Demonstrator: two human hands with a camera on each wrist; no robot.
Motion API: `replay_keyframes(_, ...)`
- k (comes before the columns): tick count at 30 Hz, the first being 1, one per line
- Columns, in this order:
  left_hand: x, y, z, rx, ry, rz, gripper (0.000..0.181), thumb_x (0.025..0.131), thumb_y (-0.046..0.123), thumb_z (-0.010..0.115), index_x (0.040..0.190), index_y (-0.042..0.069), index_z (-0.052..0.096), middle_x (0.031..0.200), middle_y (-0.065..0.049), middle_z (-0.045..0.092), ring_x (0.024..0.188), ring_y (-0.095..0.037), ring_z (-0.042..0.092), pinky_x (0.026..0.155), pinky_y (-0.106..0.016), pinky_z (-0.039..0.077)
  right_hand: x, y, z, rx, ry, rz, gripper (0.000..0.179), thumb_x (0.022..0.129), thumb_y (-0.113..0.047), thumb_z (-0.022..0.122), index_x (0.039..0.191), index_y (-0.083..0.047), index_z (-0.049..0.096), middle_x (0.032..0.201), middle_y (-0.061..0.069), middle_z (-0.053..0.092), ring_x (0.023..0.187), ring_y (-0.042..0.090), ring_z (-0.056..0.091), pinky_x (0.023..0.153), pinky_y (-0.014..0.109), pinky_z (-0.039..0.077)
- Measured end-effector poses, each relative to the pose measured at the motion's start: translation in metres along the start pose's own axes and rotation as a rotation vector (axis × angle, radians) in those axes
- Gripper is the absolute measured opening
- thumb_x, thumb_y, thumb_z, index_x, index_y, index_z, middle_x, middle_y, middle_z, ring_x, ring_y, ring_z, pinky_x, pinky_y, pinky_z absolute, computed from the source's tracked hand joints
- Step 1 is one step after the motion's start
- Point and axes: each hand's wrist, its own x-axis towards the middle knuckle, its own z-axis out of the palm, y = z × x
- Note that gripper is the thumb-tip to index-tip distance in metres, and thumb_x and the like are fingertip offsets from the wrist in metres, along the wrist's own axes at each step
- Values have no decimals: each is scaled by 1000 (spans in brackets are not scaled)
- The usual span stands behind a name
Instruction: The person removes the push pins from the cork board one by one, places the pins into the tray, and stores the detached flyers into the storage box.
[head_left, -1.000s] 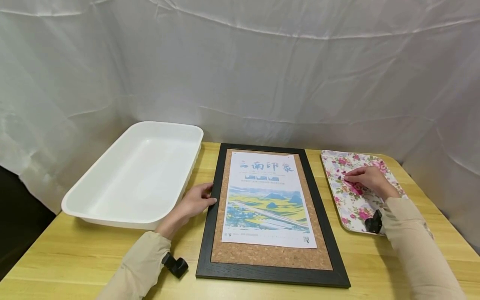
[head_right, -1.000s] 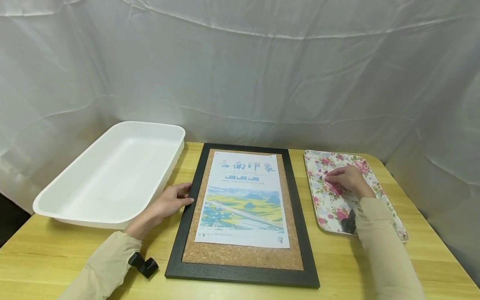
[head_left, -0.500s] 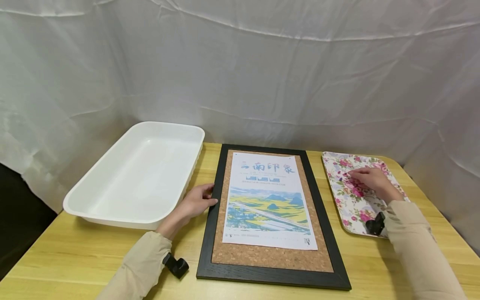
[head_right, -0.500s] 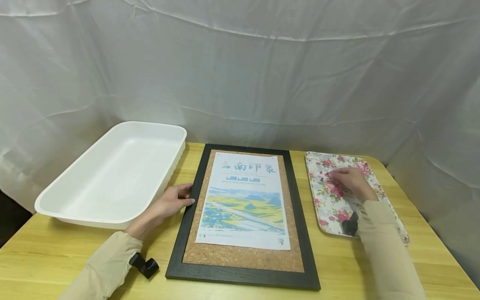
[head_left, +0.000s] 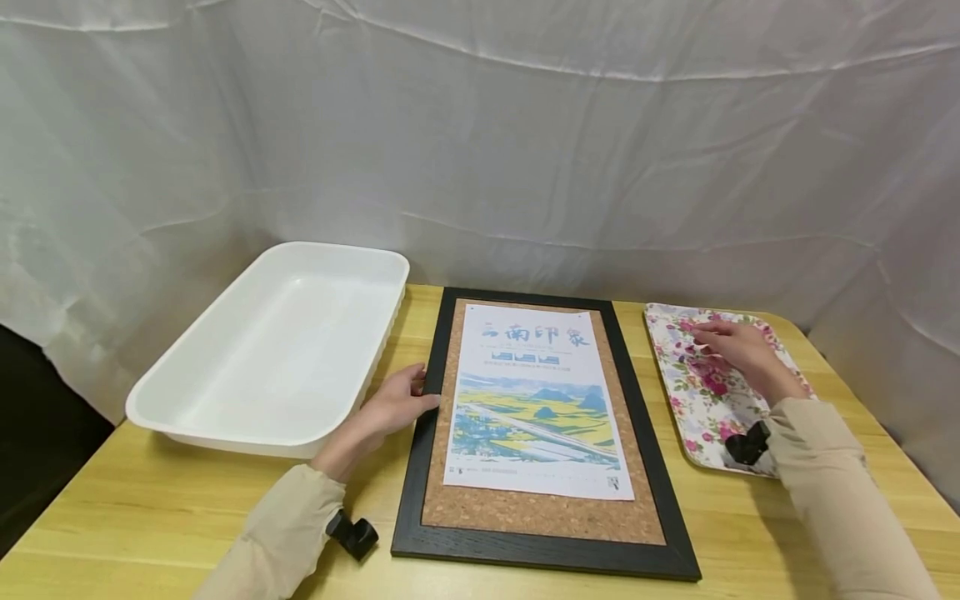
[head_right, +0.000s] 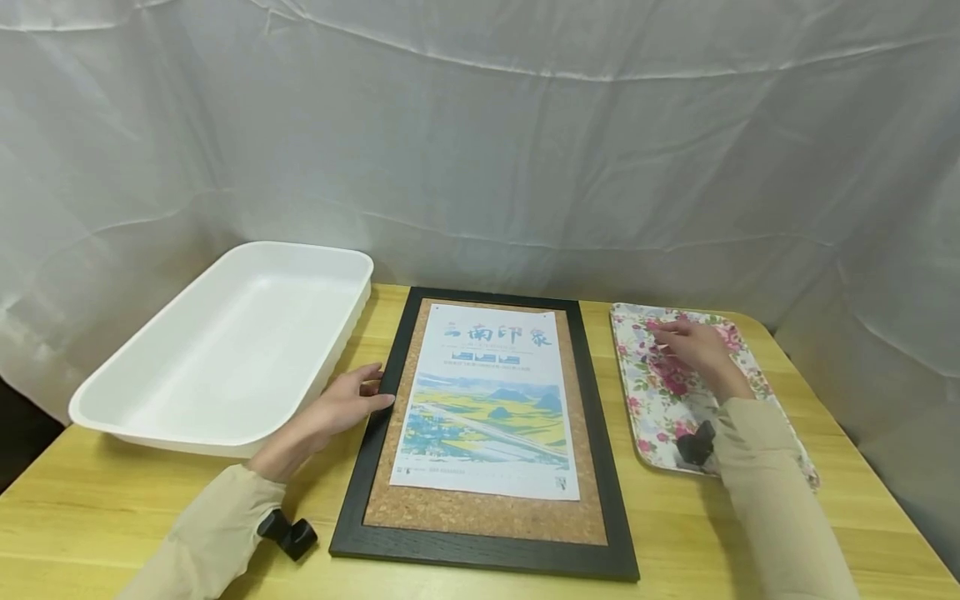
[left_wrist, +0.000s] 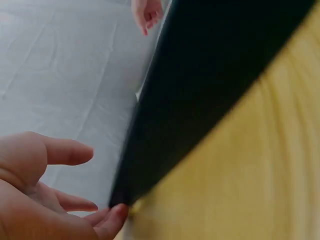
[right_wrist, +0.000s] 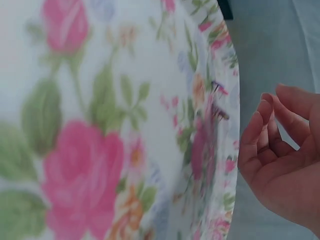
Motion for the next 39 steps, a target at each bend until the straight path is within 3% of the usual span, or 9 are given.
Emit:
replay_keyframes(8, -15, 21, -3, -50, -26, 50, 65, 98, 15, 56, 152, 1, 23, 154, -19, 26, 137, -38, 28, 102, -56, 32, 1, -21, 13, 14, -45, -48, 59, 105, -36, 38, 142, 9, 37, 137, 31, 42, 121, 43, 45, 99, 52, 38)
replay_keyframes(19, -43, 25, 10, -81, -98, 57, 62, 97, 9, 56, 151, -1, 27, 149, -21, 34, 134, -38, 35, 102, -55, 34, 8, -51, 46, -2, -93, -131, 52, 103, -29, 49, 137, 10, 44, 130, 30, 50, 117, 41, 52, 95, 49, 43)
replay_keyframes(25, -53, 25, 16, 26, -109, 148, 64, 94, 3, 59, 149, -4, 28, 145, -26, 36, 127, -44, 40, 94, -53, 42, 14, -68, 65, -22, -111, -181, 49, 101, -27, 53, 135, 9, 49, 129, 28, 53, 116, 39, 53, 92, 45, 46)
replay_keyframes(28, -56, 24, 18, 60, -140, 179, 66, 91, 1, 61, 149, -5, 29, 126, -21, 48, 100, -33, 55, 79, -43, 47, 18, -76, 73, -20, -126, -201, 46, 101, -22, 52, 135, 10, 49, 129, 29, 53, 116, 40, 52, 93, 47, 45)
replay_keyframes(30, -58, 24, 19, 44, -178, 182, 67, 90, -1, 61, 149, -6, 29, 100, -14, 50, 78, -23, 49, 69, -37, 41, 21, -80, 79, -15, -129, -199, 45, 101, -19, 52, 135, 10, 48, 130, 29, 52, 117, 40, 52, 94, 48, 44)
replay_keyframes(32, -59, 23, 21, 37, -202, 190, 68, 89, -4, 62, 148, -8, 28, 82, -14, 39, 66, -21, 35, 66, -37, 33, 24, -84, 84, -23, -130, -196, 44, 101, -18, 52, 136, 10, 48, 133, 29, 50, 118, 40, 51, 94, 48, 44)
replay_keyframes(34, -62, 22, 23, 67, -185, 207, 70, 87, -4, 65, 147, -9, 29, 94, -16, 49, 77, -25, 48, 73, -40, 40, 28, -86, 88, -20, -125, -183, 45, 101, -18, 53, 137, 9, 48, 135, 28, 48, 119, 39, 51, 95, 47, 44)
replay_keyframes(36, -65, 22, 25, 117, -153, 212, 71, 86, -2, 67, 146, -9, 31, 116, -23, 52, 103, -35, 52, 86, -49, 42, 32, -88, 92, -5, -122, -162, 45, 101, -18, 53, 138, 8, 47, 138, 27, 47, 120, 38, 50, 95, 46, 44)
replay_keyframes(39, -70, 23, 28, 177, -117, 205, 73, 84, 1, 71, 147, -6, 34, 151, -24, 29, 140, -42, 18, 103, -60, 27, 36, -88, 92, 39, -129, -129, 46, 102, -17, 51, 140, 8, 44, 139, 27, 45, 123, 37, 48, 97, 45, 43)
